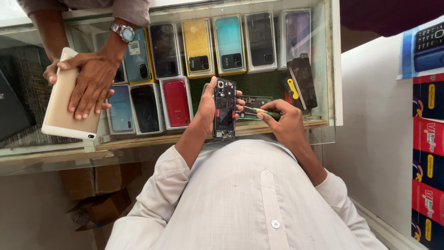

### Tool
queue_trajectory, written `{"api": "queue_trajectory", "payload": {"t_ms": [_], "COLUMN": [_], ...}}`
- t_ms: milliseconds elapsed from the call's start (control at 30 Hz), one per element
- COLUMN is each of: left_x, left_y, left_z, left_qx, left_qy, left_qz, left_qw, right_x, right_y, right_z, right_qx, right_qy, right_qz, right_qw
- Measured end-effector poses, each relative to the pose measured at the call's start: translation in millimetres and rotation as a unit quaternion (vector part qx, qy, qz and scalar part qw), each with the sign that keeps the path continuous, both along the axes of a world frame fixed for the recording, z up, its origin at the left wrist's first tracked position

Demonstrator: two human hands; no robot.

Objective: The person uses a screwdriver to remove screws from the back of a disassembled smartphone, then removes a small metal bracket and continues unscrewing internal components. The phone remains open on the work surface throughout the clip.

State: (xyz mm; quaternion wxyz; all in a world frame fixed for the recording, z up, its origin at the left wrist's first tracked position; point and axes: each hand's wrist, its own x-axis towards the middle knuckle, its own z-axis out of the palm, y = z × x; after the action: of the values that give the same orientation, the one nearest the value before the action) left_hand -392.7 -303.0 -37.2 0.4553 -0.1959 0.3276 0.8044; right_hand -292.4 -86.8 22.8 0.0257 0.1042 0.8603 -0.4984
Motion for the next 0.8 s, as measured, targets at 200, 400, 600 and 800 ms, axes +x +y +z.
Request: {"api": "queue_trajectory", "payload": {"t_ms": [200,400,600,800], "left_x": [8,10,11,9], "left_y": [8,10,8,6], "left_z": [-7,1,14,21], "left_qx": [-0.090,-0.058,0.011,0.004], "left_qy": [0.040,0.052,0.065,0.055], "left_qz": [-0.037,-0.064,-0.080,-0.055], "left_qw": [0.994,0.995,0.995,0.997], "right_x": [15,14,-5,-25], "right_y": [8,0,-20,-28], "right_z": [-4,14,31,34], "right_qx": [0.048,0.050,0.032,0.041], "right_qy": [-0.018,0.010,0.147,0.160], "right_qz": [-0.048,-0.065,0.034,0.074], "right_qw": [0.997,0.997,0.988,0.984]}}
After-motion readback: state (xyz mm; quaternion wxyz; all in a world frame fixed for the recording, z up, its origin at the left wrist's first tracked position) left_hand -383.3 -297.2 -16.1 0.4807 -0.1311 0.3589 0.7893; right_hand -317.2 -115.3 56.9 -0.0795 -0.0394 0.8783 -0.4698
